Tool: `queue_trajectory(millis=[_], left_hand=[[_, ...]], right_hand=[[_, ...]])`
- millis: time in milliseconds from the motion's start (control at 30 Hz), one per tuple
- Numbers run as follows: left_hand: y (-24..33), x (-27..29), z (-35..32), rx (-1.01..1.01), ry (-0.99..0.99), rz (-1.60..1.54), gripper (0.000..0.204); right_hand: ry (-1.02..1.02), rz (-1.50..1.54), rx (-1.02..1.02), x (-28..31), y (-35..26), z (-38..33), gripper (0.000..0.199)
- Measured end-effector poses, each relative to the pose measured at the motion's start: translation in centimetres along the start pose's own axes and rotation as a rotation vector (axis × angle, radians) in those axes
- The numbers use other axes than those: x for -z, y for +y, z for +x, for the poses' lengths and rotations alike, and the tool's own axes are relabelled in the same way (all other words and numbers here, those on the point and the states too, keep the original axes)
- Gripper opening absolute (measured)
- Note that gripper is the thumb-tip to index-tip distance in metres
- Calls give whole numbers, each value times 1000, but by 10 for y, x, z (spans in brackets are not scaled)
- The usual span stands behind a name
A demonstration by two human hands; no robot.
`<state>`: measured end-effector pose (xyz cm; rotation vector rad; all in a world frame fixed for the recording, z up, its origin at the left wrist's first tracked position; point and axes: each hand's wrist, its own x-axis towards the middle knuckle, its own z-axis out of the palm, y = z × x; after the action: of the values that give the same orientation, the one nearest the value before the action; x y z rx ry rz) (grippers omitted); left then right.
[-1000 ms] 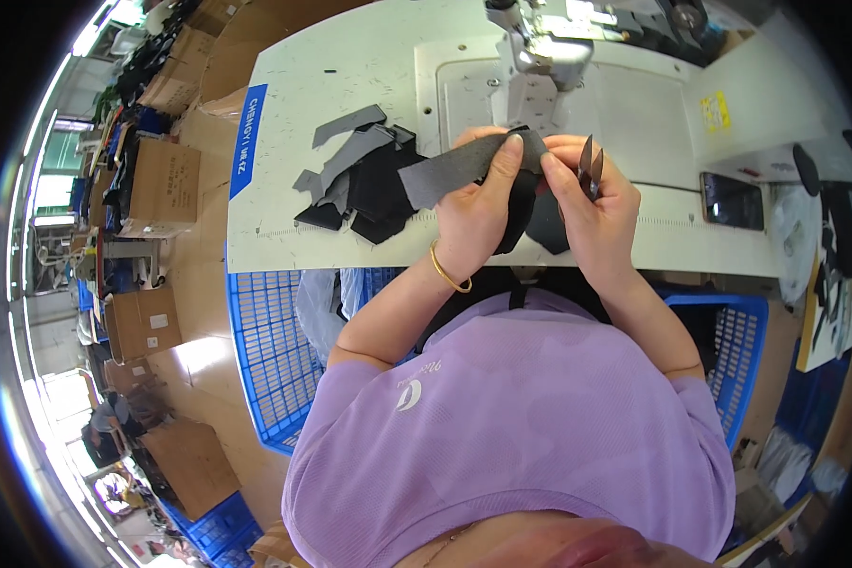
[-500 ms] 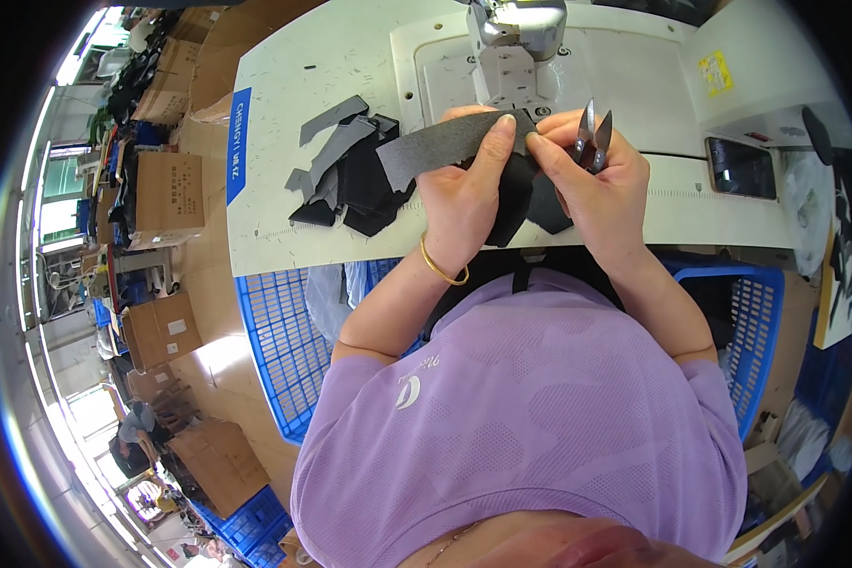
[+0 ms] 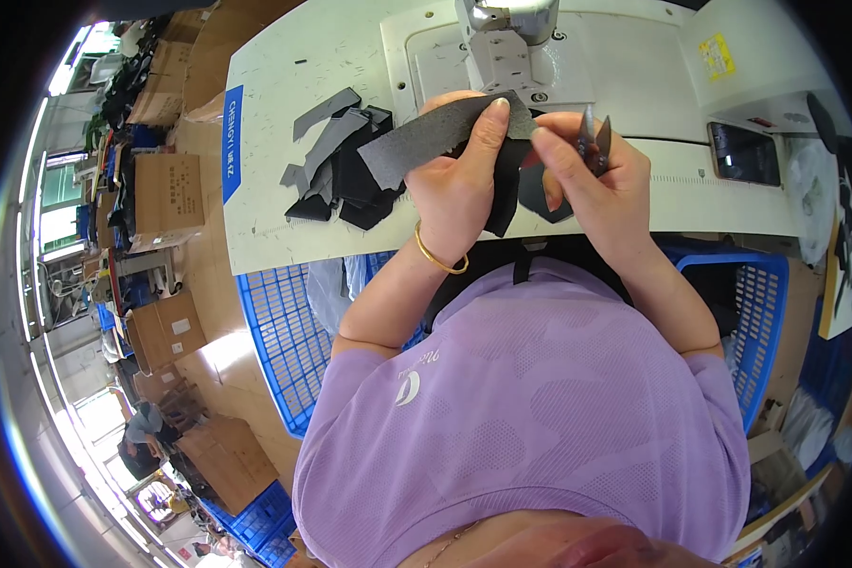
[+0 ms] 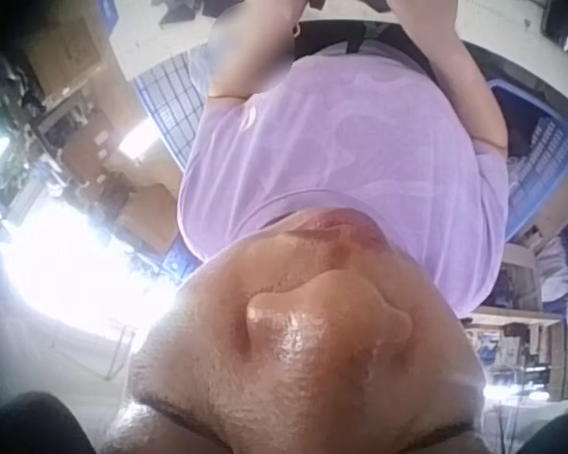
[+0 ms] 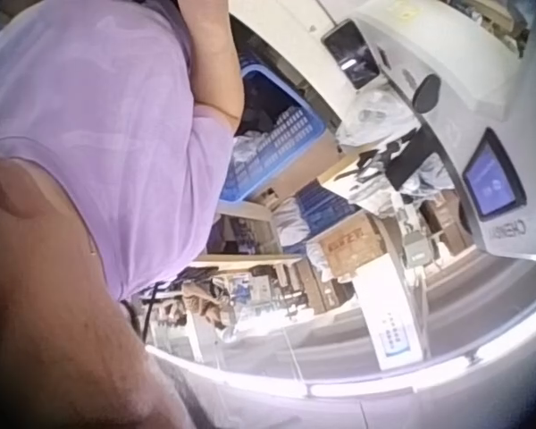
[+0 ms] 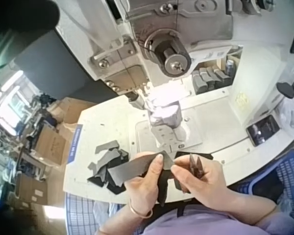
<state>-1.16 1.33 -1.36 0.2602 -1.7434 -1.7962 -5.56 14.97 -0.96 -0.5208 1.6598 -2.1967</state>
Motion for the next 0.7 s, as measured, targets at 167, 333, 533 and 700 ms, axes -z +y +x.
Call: queue_trajectory(millis=[167,333,533,700], left_hand=[[-2,-1,0,67,-6,-51,14],[1,1,-1,98,-33,-94,14],[0,-1,-2,13,-27,-60,16],[-2,3,2,32,-35,15,13]], right_hand=[[-24,-149,59,1,2,3,18],[-54,-152,33,2,-1,4,18],[-49,14,-9,4,0,3,20],[-48,-130,25,5,1,3,18]])
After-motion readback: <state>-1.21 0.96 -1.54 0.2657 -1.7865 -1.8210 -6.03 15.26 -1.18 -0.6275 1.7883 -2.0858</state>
